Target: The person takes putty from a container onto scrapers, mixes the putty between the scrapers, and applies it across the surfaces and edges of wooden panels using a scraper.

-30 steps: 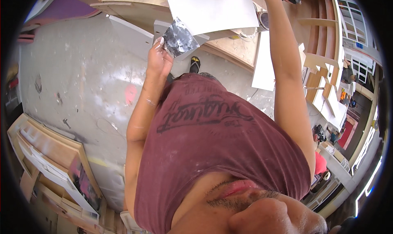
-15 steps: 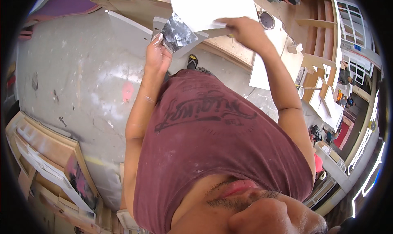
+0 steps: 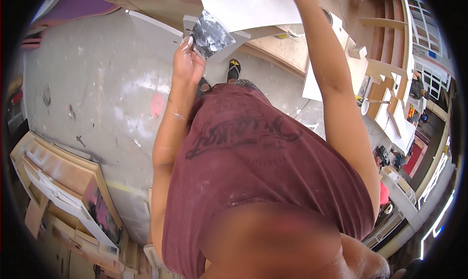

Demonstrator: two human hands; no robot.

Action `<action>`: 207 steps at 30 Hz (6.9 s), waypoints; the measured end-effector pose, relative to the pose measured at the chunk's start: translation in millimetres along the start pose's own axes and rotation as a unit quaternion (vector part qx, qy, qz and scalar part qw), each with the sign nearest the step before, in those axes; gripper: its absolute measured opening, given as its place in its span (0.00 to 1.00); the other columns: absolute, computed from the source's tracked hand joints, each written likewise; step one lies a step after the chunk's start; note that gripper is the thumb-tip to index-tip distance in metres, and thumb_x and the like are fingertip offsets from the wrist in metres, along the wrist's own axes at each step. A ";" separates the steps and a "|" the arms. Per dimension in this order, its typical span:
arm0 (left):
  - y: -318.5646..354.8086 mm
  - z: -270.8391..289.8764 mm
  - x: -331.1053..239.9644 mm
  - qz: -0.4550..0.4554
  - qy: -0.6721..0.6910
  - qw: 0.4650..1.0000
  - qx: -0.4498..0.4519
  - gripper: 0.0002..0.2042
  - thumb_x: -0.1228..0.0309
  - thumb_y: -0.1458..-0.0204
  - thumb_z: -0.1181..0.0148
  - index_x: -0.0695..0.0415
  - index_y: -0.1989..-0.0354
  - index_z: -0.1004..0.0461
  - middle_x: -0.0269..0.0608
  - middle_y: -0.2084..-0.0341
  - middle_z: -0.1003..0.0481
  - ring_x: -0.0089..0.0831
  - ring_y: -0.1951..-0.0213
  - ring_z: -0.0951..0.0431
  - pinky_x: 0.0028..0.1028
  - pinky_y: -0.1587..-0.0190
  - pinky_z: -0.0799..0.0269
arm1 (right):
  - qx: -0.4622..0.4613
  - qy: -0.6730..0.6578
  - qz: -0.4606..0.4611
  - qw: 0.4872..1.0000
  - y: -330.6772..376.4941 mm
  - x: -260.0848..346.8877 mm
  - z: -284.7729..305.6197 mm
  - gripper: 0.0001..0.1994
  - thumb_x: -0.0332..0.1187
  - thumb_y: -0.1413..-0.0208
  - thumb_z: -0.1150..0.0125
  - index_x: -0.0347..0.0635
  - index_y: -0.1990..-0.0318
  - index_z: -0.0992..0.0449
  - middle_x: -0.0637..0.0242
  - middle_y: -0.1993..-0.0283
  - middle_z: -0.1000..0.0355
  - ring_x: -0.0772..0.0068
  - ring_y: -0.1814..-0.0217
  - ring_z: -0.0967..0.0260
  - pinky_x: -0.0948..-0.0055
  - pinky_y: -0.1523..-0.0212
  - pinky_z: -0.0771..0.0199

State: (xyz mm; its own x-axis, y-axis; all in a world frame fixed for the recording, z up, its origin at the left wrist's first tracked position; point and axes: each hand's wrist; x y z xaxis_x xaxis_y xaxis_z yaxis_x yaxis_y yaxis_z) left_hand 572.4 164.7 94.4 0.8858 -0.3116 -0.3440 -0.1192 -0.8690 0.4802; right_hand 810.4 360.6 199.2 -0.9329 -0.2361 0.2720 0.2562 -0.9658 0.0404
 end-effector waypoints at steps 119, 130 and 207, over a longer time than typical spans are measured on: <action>154.6 -71.8 -60.5 0.157 -0.379 0.830 0.378 0.15 0.80 0.47 0.42 0.69 0.50 0.29 0.40 0.62 0.23 0.23 0.63 0.23 0.24 0.58 0.26 | -0.522 -0.521 -0.208 0.643 367.7 277.0 -34.6 0.16 0.29 0.39 0.43 0.32 0.45 0.29 0.65 0.55 0.24 0.82 0.57 0.31 0.82 0.54 0.31; 178.7 -79.5 -35.4 0.161 -0.441 0.760 0.450 0.18 0.76 0.47 0.44 0.72 0.48 0.32 0.44 0.59 0.25 0.28 0.58 0.24 0.28 0.52 0.28 | -0.448 -0.513 -0.209 0.701 428.6 268.9 -37.1 0.17 0.29 0.37 0.47 0.38 0.42 0.30 0.67 0.43 0.29 0.81 0.46 0.35 0.78 0.46 0.32; 196.0 -68.9 -48.9 0.050 -0.561 0.611 0.556 0.14 0.76 0.45 0.40 0.66 0.50 0.28 0.39 0.62 0.23 0.22 0.63 0.24 0.22 0.56 0.27 | -0.342 -0.524 -0.355 0.694 451.7 299.6 -49.2 0.16 0.31 0.38 0.46 0.35 0.46 0.28 0.64 0.57 0.24 0.82 0.63 0.30 0.77 0.65 0.22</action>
State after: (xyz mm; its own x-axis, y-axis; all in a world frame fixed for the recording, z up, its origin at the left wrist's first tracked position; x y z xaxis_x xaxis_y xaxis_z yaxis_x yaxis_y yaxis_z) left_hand 536.6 36.0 260.9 0.0587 0.0903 -0.9942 -0.9312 -0.3539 -0.0871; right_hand 634.2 -151.7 251.6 0.0272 0.1873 0.9819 -0.6896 -0.7076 0.1541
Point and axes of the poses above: each hand's wrist, its own y-axis away from the middle knuckle, its own z-axis out of the back of the hand, x = y × z
